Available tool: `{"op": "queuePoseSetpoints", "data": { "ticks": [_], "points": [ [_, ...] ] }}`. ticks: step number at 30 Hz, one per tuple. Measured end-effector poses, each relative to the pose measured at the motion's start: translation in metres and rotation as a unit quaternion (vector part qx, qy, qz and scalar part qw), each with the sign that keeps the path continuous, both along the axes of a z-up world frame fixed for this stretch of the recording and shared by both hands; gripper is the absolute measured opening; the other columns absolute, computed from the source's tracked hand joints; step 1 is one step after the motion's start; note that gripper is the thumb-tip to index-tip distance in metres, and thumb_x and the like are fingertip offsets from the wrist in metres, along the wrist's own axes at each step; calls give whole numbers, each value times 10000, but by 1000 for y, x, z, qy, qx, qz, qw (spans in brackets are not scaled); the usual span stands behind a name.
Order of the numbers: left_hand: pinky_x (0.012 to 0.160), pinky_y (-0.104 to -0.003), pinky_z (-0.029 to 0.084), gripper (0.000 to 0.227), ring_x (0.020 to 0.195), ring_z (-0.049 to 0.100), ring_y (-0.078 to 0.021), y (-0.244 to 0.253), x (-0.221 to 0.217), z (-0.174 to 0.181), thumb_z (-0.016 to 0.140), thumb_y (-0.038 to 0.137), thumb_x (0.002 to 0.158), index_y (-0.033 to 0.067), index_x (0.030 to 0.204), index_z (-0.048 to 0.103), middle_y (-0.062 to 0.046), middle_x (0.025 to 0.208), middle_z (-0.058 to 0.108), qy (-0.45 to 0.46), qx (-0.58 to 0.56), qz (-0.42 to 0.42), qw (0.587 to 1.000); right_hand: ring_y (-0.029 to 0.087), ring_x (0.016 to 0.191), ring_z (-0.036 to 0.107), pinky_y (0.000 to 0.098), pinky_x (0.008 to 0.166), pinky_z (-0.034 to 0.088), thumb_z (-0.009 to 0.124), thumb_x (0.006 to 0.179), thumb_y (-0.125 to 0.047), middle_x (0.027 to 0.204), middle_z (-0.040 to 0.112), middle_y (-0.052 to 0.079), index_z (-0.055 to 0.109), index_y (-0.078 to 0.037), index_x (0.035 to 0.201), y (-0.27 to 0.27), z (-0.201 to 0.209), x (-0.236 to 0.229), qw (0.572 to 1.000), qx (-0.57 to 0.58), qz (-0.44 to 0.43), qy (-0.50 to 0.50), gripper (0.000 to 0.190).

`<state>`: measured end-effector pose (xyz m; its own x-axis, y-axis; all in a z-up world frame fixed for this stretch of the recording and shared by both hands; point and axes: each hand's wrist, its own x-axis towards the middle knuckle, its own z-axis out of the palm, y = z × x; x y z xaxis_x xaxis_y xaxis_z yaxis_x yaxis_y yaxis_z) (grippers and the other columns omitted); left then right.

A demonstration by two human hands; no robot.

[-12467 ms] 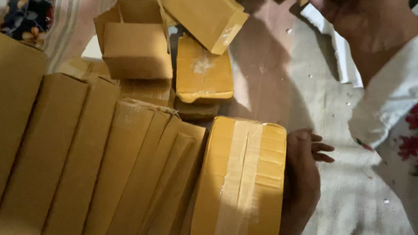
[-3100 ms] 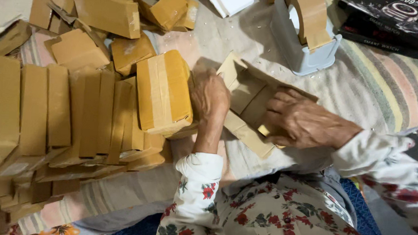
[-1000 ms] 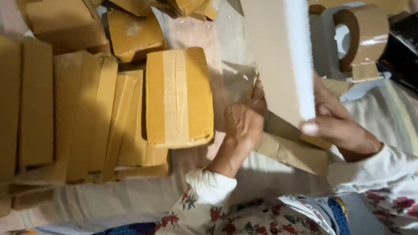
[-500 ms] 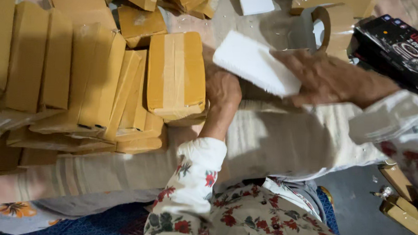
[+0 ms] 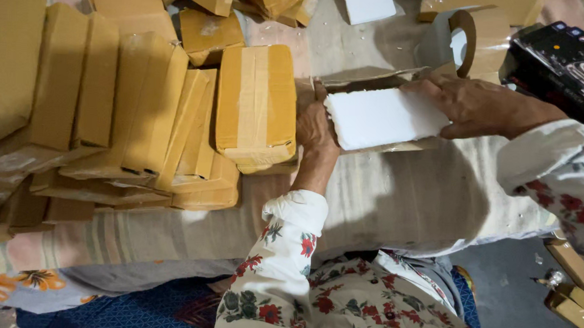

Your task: The person opens a cardboard box, places a white foam insert and a smartwatch box inside, then closes and seals the box with packing tape using a tape dispenser. The sealed box is set aside with other finished packages.

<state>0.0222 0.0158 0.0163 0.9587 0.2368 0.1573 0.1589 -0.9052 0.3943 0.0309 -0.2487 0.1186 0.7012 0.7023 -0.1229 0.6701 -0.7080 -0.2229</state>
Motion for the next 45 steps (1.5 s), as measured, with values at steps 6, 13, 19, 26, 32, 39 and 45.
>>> {"op": "queuePoseSetpoints", "data": {
  "ticks": [6, 13, 19, 26, 32, 39, 45],
  "points": [
    [953, -509, 505, 668, 1110, 652, -418, 5, -18, 28, 549, 163, 940, 64, 1562, 327, -267, 1180, 662, -7, -118, -18, 993, 394, 1231, 569, 480, 1010, 534, 880, 623, -162, 1340, 536, 168, 313, -124, 1550, 16, 0, 23, 988, -148, -25, 22, 1087],
    [968, -501, 470, 384, 1196, 585, -430, 11, -34, 22, 562, 44, 939, 78, 1320, 589, -275, 1289, 608, -84, -103, -62, 989, 372, 1261, 573, 463, 1023, 537, 804, 733, -150, 1384, 535, 149, 407, -102, 1500, 38, 11, -4, 970, -228, -75, -48, 865],
    [1079, -446, 508, 274, 1223, 626, -384, 15, -29, 8, 541, 31, 938, 33, 1164, 696, -218, 1222, 664, -115, -99, -102, 983, 371, 1343, 498, 488, 1121, 421, 859, 718, -455, 1444, 458, 184, 329, -76, 1530, 54, 8, -13, 947, -305, -37, -94, 1041],
    [921, -512, 493, 316, 1078, 614, -437, 7, -36, 19, 522, 82, 960, -42, 1229, 632, -289, 1196, 610, -101, -161, -59, 980, 458, 1323, 515, 479, 1132, 447, 882, 616, -615, 1692, 166, 231, 184, -114, 1646, 48, -8, 11, 980, -177, -89, 28, 1341],
    [894, -512, 491, 435, 1085, 593, -495, 9, -31, 16, 732, 280, 916, -70, 1162, 649, -332, 1104, 629, -143, -92, -107, 980, 421, 1409, 390, 551, 1090, 415, 862, 664, -354, 1558, 343, 167, 267, -314, 1609, 45, -20, 40, 976, -215, -7, -44, 1117],
    [862, -472, 510, 420, 971, 648, -398, 4, -35, 15, 817, 301, 819, 1, 1095, 718, -267, 1121, 662, -57, -80, -84, 992, 368, 1389, 435, 574, 1030, 480, 906, 638, -449, 1460, 477, 122, 413, -439, 1542, 52, -5, 28, 956, -266, -66, -103, 1030],
    [895, -479, 506, 383, 1128, 618, -358, 1, -32, 4, 822, 329, 824, 57, 1085, 754, -142, 1110, 705, -53, -26, -112, 992, 384, 1362, 468, 527, 972, 536, 951, 547, -525, 1426, 510, 145, 502, -401, 1494, 47, -19, 32, 963, -225, -49, -143, 1055]
  ]
}}
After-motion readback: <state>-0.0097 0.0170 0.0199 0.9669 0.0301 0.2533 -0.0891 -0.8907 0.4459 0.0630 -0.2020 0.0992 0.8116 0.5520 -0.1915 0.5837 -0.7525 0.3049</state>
